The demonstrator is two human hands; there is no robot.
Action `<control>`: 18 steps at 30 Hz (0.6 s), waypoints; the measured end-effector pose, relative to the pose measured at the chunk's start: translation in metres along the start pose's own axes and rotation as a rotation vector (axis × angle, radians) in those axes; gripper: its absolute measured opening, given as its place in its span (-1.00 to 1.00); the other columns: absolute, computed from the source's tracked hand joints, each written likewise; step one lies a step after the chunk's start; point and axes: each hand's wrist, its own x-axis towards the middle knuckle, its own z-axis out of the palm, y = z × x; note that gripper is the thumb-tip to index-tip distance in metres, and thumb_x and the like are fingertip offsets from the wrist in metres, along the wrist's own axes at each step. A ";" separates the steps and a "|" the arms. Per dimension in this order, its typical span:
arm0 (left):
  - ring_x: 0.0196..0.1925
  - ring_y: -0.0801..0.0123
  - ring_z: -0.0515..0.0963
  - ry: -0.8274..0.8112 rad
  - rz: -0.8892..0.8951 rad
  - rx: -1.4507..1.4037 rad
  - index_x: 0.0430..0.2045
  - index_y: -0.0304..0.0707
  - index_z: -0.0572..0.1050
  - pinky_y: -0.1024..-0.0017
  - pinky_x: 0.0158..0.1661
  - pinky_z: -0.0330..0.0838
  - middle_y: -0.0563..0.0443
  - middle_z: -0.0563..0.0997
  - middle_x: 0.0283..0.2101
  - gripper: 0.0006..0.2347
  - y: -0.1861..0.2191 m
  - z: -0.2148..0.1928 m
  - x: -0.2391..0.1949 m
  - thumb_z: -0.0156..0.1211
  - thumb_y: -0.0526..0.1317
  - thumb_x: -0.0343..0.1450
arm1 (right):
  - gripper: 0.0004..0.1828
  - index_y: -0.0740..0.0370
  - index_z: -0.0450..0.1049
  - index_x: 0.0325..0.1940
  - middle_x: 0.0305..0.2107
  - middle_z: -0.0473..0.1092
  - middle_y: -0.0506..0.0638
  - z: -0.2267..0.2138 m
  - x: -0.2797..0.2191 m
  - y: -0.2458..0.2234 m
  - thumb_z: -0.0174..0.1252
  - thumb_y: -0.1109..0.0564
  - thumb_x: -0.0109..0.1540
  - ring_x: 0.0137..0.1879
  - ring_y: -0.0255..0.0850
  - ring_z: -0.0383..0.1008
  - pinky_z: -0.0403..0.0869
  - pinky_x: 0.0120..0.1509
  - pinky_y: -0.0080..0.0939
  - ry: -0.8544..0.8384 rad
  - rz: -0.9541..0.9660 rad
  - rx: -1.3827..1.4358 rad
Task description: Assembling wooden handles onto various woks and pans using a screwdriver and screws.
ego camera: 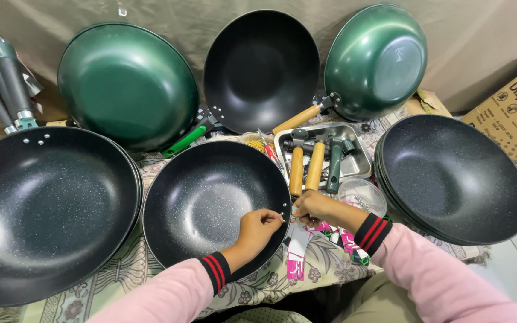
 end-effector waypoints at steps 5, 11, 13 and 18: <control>-0.46 0.59 0.54 -0.023 -0.016 -0.057 -0.39 -0.33 0.69 0.65 -0.44 0.49 0.04 0.66 -0.52 -0.89 -0.007 0.002 0.001 0.35 -0.28 0.32 | -0.84 0.25 0.41 -0.48 -0.77 0.27 0.08 -0.004 0.004 0.001 0.21 0.25 0.18 -0.69 -0.14 0.33 0.26 -0.65 -0.33 -0.027 -0.004 0.016; -0.44 0.60 0.55 -0.025 -0.001 -0.056 -0.38 -0.32 0.69 0.66 -0.43 0.50 0.04 0.66 -0.50 -0.89 -0.001 0.000 -0.001 0.34 -0.28 0.33 | -0.84 0.21 0.39 -0.48 -0.77 0.23 0.04 -0.008 0.015 0.008 0.19 0.26 0.18 -0.69 -0.15 0.29 0.19 -0.60 -0.31 -0.046 0.009 0.010; -0.45 0.58 0.57 -0.016 0.009 -0.050 -0.39 -0.31 0.69 0.65 -0.44 0.50 0.01 0.67 -0.50 -0.90 0.001 -0.001 -0.003 0.36 -0.28 0.33 | -0.82 0.18 0.36 -0.50 -0.77 0.23 0.03 -0.007 0.009 0.003 0.18 0.27 0.19 -0.68 -0.16 0.28 0.17 -0.58 -0.31 -0.048 0.012 0.005; -0.48 0.45 0.61 0.035 0.156 0.038 -0.46 -0.26 0.69 0.59 -0.44 0.52 -0.03 0.63 -0.53 -0.91 -0.007 0.005 -0.008 0.25 -0.36 0.31 | -0.91 0.32 0.50 -0.43 -0.78 0.30 0.12 -0.006 -0.002 -0.007 0.20 0.27 0.18 -0.69 -0.11 0.33 0.22 -0.60 -0.32 -0.036 0.007 -0.020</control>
